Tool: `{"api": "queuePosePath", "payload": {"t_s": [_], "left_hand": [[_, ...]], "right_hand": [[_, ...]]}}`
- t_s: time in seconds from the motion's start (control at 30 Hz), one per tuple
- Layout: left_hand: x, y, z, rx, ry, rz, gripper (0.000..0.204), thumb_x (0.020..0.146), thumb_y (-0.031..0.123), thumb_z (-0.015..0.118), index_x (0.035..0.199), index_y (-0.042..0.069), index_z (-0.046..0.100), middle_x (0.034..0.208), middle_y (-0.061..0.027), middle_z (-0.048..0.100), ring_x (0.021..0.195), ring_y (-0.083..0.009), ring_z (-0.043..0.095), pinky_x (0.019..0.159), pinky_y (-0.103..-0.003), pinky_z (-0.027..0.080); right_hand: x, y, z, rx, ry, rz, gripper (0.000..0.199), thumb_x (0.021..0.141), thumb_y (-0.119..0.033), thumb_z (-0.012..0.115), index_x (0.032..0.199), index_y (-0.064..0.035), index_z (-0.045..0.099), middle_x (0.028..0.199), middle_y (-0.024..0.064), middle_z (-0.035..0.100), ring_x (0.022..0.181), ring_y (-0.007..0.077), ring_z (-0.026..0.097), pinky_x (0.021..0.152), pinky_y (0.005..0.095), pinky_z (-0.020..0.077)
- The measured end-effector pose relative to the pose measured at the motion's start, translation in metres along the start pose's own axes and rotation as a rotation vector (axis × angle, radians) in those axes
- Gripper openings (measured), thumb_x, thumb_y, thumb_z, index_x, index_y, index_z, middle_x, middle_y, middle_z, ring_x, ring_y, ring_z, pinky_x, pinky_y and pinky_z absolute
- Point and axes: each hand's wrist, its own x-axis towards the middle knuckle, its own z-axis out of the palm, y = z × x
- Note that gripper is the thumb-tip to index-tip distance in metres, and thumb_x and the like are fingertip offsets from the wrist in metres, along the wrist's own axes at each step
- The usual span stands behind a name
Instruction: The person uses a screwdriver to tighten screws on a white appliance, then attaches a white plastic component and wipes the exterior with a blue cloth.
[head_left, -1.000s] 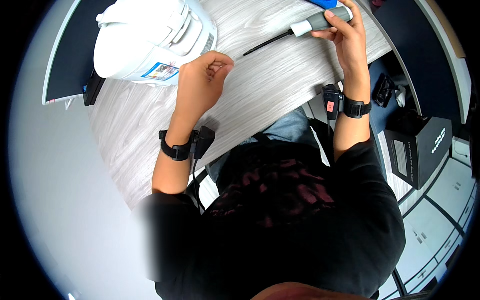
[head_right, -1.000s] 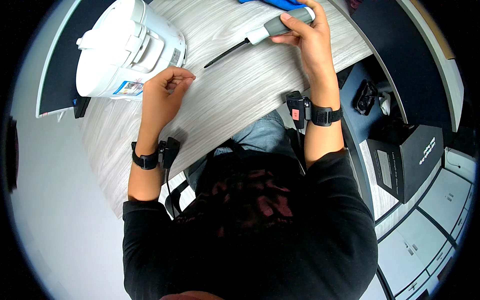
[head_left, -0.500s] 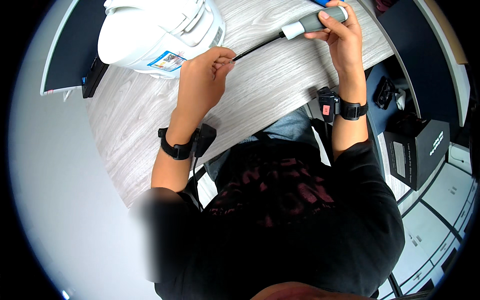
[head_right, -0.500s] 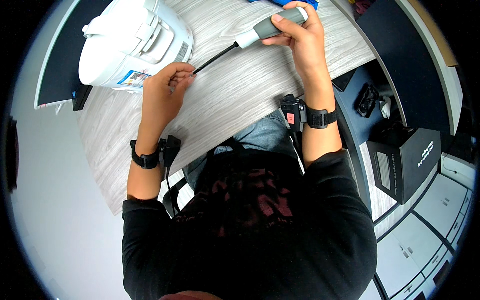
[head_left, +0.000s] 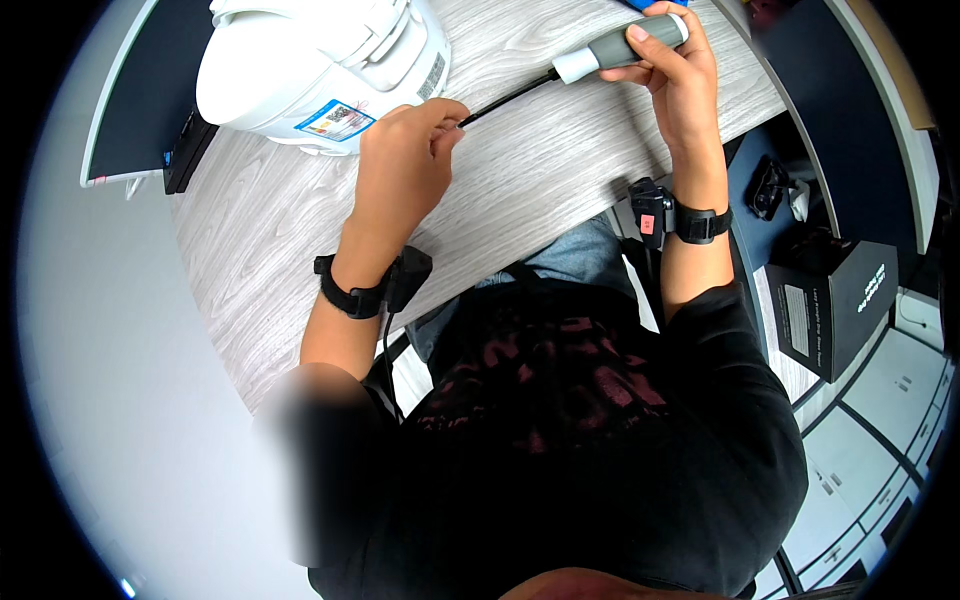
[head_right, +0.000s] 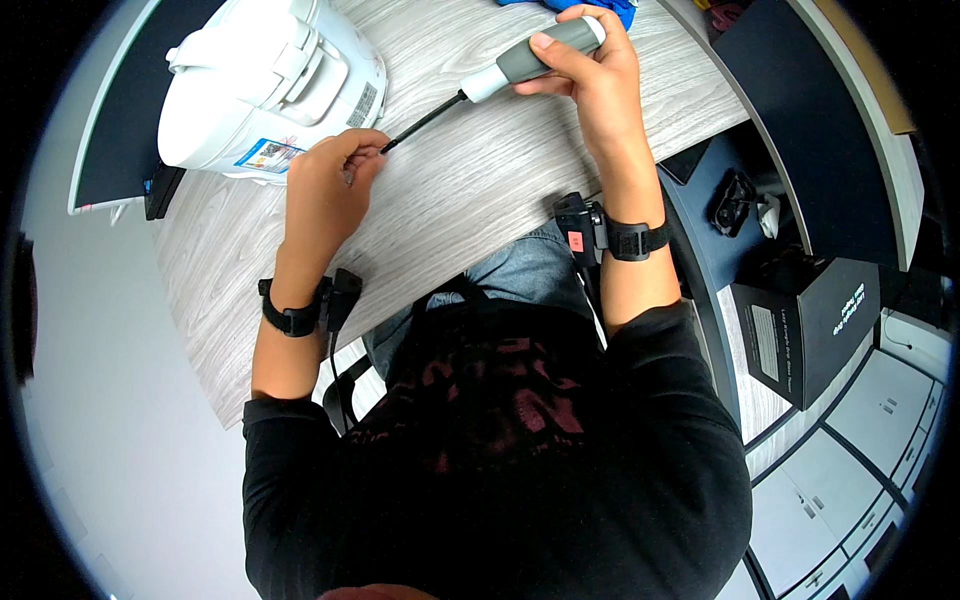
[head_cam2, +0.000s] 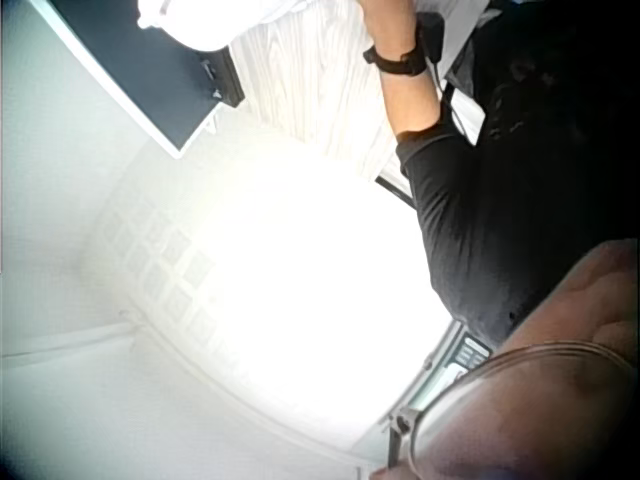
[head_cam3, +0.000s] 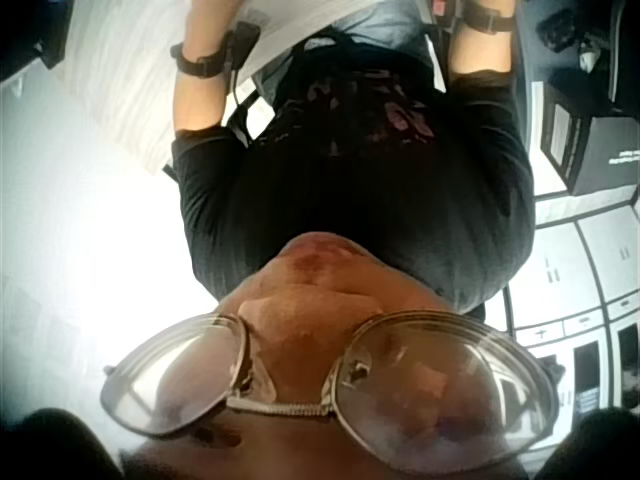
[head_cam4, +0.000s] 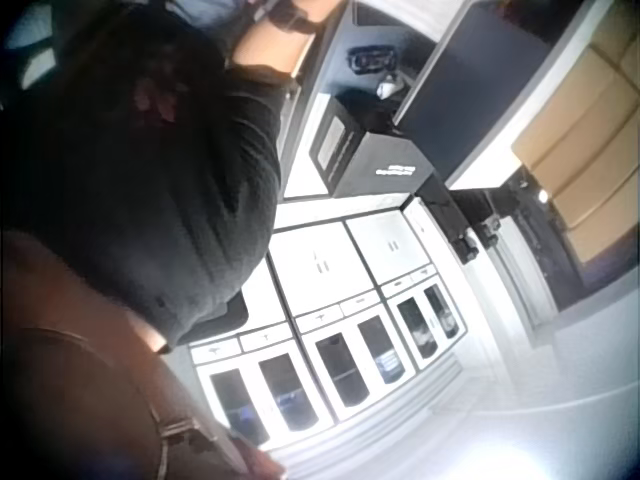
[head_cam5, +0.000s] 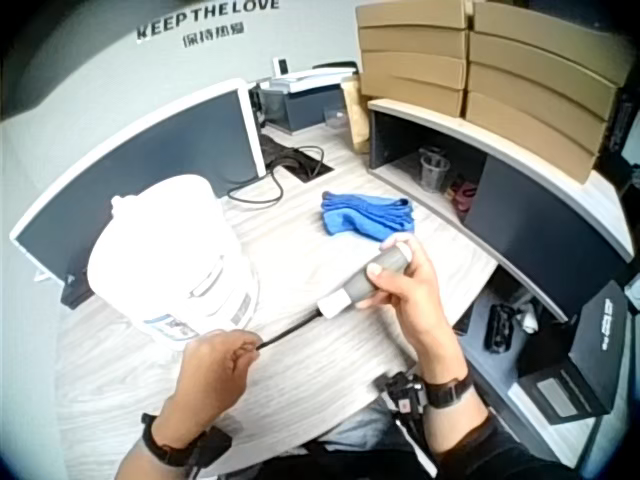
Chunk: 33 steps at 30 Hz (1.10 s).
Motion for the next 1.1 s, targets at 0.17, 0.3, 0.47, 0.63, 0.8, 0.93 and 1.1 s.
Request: {"api": "queuePosePath", "payload": {"t_s": [0.17, 0.3, 0.47, 0.63, 0.8, 0.93, 1.1], "left_hand": [[0.001, 0.0, -0.002, 0.039, 0.0, 0.003, 0.022, 0.082, -0.003, 0.076, 0.103, 0.004, 0.076, 0.085, -0.0125, 0.074, 0.074, -0.0204, 0.072, 0.068, -0.029, 0.055], [-0.002, 0.002, -0.001, 0.053, 0.028, 0.038, 0.025, 0.08, -0.004, 0.077, 0.104, 0.004, 0.076, 0.083, -0.012, 0.073, 0.072, -0.0209, 0.071, 0.066, -0.03, 0.055], [-0.001, 0.0, -0.003, 0.078, 0.054, 0.05, 0.026, 0.079, -0.004, 0.078, 0.103, 0.005, 0.076, 0.083, -0.0119, 0.073, 0.072, -0.021, 0.071, 0.065, -0.03, 0.054], [0.002, 0.002, -0.006, 0.085, 0.171, 0.179, 0.025, 0.077, -0.004, 0.075, 0.1, 0.007, 0.075, 0.078, -0.0099, 0.071, 0.068, -0.0261, 0.064, 0.06, -0.035, 0.05], [0.007, 0.011, -0.016, 0.1, 0.21, 0.23, 0.028, 0.078, 0.0, 0.078, 0.105, 0.008, 0.074, 0.09, -0.0078, 0.074, 0.078, -0.0269, 0.066, 0.066, -0.036, 0.052], [0.008, 0.02, -0.031, 0.106, 0.246, 0.285, 0.032, 0.079, 0.003, 0.079, 0.109, 0.007, 0.072, 0.1, -0.0082, 0.076, 0.086, -0.027, 0.069, 0.072, -0.034, 0.054], [0.003, 0.006, -0.065, 0.114, 0.378, 0.438, 0.039, 0.078, 0.007, 0.081, 0.116, 0.008, 0.071, 0.114, -0.0104, 0.074, 0.099, -0.0278, 0.068, 0.083, -0.036, 0.053]], "right_hand": [[0.0, 0.001, 0.002, -0.057, -0.01, 0.035, 0.026, 0.093, -0.003, 0.068, 0.11, -0.0102, 0.05, 0.079, 0.0045, 0.064, 0.06, 0.0155, 0.067, 0.055, 0.0283, 0.0604], [0.002, -0.002, -0.003, -0.166, -0.042, 0.105, 0.027, 0.09, -0.003, 0.069, 0.111, -0.0084, 0.053, 0.087, 0.0099, 0.068, 0.07, 0.0214, 0.072, 0.059, 0.0313, 0.0605], [0.006, 0.006, -0.002, -0.287, -0.108, -0.062, 0.032, 0.091, -0.015, 0.075, 0.11, -0.0015, 0.052, 0.085, 0.0201, 0.071, 0.068, 0.0266, 0.076, 0.058, 0.029, 0.0643], [0.008, 0.005, -0.012, -0.165, -0.113, -0.048, 0.026, 0.093, -0.015, 0.073, 0.107, -0.0038, 0.055, 0.085, 0.02, 0.072, 0.069, 0.0274, 0.076, 0.055, 0.0282, 0.0622], [0.009, 0.009, -0.016, -0.006, -0.079, 0.012, 0.02, 0.095, -0.012, 0.069, 0.108, -0.0034, 0.055, 0.087, 0.0217, 0.073, 0.071, 0.0291, 0.076, 0.058, 0.0277, 0.0627], [0.009, 0.009, -0.018, 0.036, -0.066, 0.005, 0.019, 0.097, -0.013, 0.067, 0.108, -0.0033, 0.055, 0.089, 0.022, 0.073, 0.071, 0.0297, 0.076, 0.06, 0.0293, 0.064], [0.009, 0.007, -0.02, 0.079, -0.022, -0.043, 0.018, 0.097, -0.013, 0.065, 0.108, -0.0036, 0.055, 0.089, 0.0225, 0.073, 0.072, 0.0304, 0.076, 0.061, 0.0303, 0.0648]]}}
